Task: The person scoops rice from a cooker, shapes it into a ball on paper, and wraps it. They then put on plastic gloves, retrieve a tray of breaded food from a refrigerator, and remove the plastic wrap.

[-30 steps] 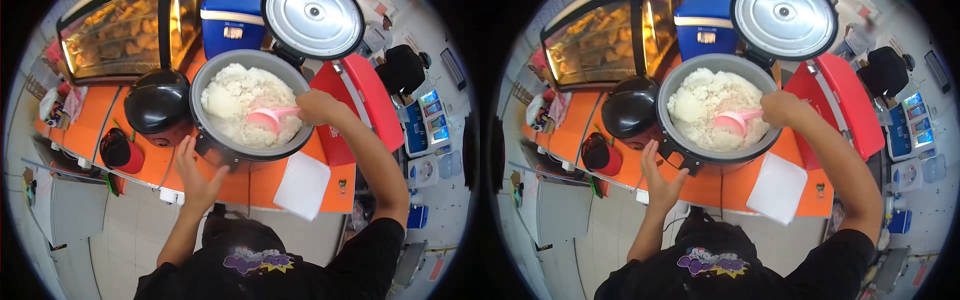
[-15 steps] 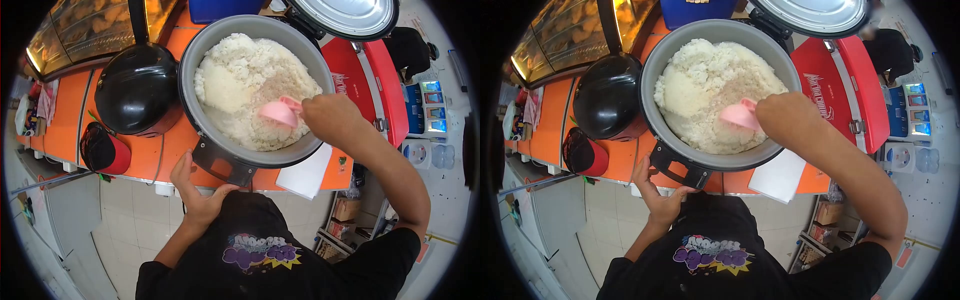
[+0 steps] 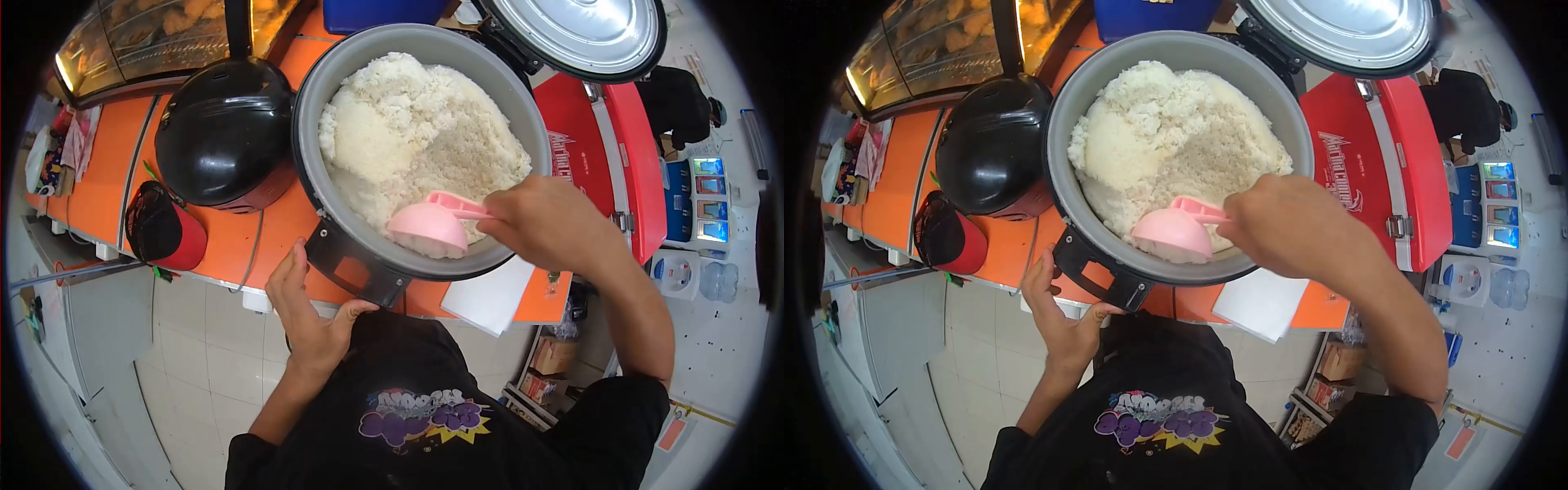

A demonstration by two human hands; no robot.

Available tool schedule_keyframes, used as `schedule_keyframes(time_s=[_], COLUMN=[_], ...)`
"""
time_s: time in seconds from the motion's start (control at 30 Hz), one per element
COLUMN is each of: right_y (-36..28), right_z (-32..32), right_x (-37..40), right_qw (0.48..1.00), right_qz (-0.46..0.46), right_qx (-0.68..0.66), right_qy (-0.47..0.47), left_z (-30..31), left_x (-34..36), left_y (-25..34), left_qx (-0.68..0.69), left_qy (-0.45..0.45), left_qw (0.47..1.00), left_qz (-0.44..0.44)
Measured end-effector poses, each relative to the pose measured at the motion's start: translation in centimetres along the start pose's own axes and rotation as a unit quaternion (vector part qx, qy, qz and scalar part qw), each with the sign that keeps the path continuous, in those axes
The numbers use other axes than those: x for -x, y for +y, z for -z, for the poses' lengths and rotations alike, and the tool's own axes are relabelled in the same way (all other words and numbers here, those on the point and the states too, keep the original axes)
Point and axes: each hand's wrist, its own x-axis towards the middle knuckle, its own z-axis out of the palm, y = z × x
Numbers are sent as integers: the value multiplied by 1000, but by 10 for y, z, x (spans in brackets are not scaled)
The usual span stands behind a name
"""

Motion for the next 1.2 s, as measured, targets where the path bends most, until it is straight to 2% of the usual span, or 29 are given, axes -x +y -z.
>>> schedule_keyframes(time_s=[0.07,0.13,0.37,0.43,0.47,0.53,0.57,0.6,0.67,0.73,0.8,0.83,0.87,0.93,0.97,1.03,1.2], right_y=[-2,-3,9,15,15,15,9,4,-2,0,6,11,16,25,24,21,-7], right_z=[-2,-10,10,25,21,7,-7,-20,-36,-34,-24,-21,-24,-35,-34,-28,-14], right_x=[-3,-9,-5,-6,-4,2,2,3,7,12,17,16,12,3,4,0,4], right_qw=[1000,1000,999,998,998,985,969,969,945,941,952,963,963,980,980,987,990], right_qz=[0,9,39,-26,-25,-27,-29,-35,0,-13,-99,-130,-134,-155,-157,-158,-128], right_qx=[-28,7,-2,-29,-31,102,174,175,222,221,162,144,144,101,102,-16,-64], right_qy=[-10,-11,-14,-46,-49,135,171,173,242,256,239,185,186,71,71,31,-9], left_z=[4,3,2,6,8,7,8,8,8,8,9,8,8,9,9,9,11], left_x=[6,4,3,2,3,4,3,3,3,3,3,4,4,4,3,3,4], left_y=[1,4,3,4,5,5,5,4,4,5,4,3,3,4,5,6,7], left_qx=[-5,0,-4,-22,-35,-25,-15,-12,-24,-19,-13,-13,-12,-8,-8,-4,2], left_qy=[-8,-13,-7,-15,-26,-25,-27,-29,-29,-30,-31,-33,-35,-38,-40,-39,-47], left_qw=[1000,1000,1000,1000,999,999,999,999,999,999,999,999,999,999,999,999,999], left_qz=[12,17,8,9,9,14,14,8,6,2,0,3,5,3,5,3,10])
